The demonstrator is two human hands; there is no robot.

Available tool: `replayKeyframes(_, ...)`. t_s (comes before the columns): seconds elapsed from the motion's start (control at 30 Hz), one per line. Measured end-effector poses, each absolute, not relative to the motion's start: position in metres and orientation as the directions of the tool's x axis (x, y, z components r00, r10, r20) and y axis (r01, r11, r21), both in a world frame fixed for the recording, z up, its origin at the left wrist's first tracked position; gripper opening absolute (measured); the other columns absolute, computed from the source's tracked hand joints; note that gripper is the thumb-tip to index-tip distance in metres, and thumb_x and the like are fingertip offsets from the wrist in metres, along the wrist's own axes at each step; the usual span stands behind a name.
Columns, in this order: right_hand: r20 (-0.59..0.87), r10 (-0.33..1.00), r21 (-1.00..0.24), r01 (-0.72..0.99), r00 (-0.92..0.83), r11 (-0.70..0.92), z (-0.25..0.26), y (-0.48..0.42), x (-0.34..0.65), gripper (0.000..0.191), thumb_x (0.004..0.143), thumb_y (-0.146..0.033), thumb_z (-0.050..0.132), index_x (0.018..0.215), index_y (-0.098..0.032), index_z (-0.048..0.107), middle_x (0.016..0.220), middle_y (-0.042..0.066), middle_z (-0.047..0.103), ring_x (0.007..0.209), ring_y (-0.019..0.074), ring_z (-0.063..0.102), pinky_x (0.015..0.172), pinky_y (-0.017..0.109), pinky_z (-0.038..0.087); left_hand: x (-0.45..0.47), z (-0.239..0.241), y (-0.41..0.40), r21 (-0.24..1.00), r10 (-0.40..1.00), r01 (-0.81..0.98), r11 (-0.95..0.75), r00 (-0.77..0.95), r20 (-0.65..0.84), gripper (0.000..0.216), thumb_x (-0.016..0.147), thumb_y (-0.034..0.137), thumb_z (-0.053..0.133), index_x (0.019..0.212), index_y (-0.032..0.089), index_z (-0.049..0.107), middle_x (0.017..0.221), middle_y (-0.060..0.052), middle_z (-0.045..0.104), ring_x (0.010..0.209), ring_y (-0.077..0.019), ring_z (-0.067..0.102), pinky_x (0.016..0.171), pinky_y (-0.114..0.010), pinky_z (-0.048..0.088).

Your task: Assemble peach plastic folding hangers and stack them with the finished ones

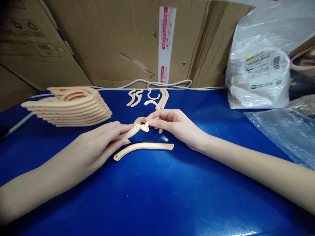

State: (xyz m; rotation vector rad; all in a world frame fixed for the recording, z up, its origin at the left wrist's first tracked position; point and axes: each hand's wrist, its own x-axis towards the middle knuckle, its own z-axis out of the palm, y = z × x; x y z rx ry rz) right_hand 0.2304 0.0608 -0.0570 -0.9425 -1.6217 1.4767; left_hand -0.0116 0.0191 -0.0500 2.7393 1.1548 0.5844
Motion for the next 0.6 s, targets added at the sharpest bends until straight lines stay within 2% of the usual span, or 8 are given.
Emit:
replayKeyframes(0.1, 0.045, 0.891, -0.996, 0.042, -0.453, 0.072, -0.0571, 0.0607, 0.2304, 0.014, 0.084, -0.032, 0.076, 0.088, -0.019, 0.076, 0.083, 0.0, 0.07, 0.069, 0.0099, 0.054, 0.067, 0.026, 0.044, -0.0121, -0.0514, 0.0186, 0.264, 0.716, 0.666, -0.698, 0.631, 0.298, 0.024, 0.106, 0.026, 0.04, 0.116, 0.016, 0.06, 0.098, -0.004, 0.065, 0.087, -0.0215, 0.063, 0.073, -0.033, 0.048)
replayKeyframes(0.3, 0.027, 0.89, -0.996, 0.069, -0.454, 0.065, -0.0558, 0.0605, 0.2306, 0.013, 0.082, -0.031, 0.076, 0.085, -0.019, 0.076, 0.082, 0.0, 0.071, 0.068, 0.0106, 0.056, 0.067, 0.027, 0.045, -0.0113, -0.0501, 0.0174, 0.304, 0.695, 0.625, -0.719, 0.652, 0.304, 0.021, 0.106, 0.024, 0.042, 0.12, 0.02, 0.057, 0.109, -0.002, 0.068, 0.096, -0.0187, 0.065, 0.078, -0.03, 0.049)
replayKeyframes(0.47, 0.027, 0.875, -0.995, 0.07, -0.484, 0.069, -0.0548, 0.06, 0.2307, 0.014, 0.082, -0.033, 0.076, 0.087, -0.02, 0.078, 0.083, 0.0, 0.072, 0.068, 0.0106, 0.057, 0.067, 0.027, 0.045, -0.0113, -0.0526, 0.0167, 0.231, 0.637, 0.596, -0.77, 0.693, 0.338, 0.025, 0.106, 0.023, 0.04, 0.126, 0.02, 0.055, 0.125, -0.006, 0.067, 0.111, -0.0206, 0.064, 0.088, -0.033, 0.051)
replayKeyframes(0.6, 0.01, 0.871, -0.989, 0.122, -0.491, 0.081, -0.0552, 0.061, 0.2314, 0.016, 0.082, -0.033, 0.077, 0.089, -0.02, 0.078, 0.086, 0.001, 0.073, 0.073, 0.0124, 0.058, 0.069, 0.028, 0.045, -0.0113, -0.0557, 0.0134, 0.151, 0.573, 0.56, -0.815, 0.738, 0.357, 0.029, 0.106, 0.019, 0.038, 0.128, 0.018, 0.056, 0.124, -0.008, 0.068, 0.112, -0.0217, 0.065, 0.089, -0.033, 0.052)
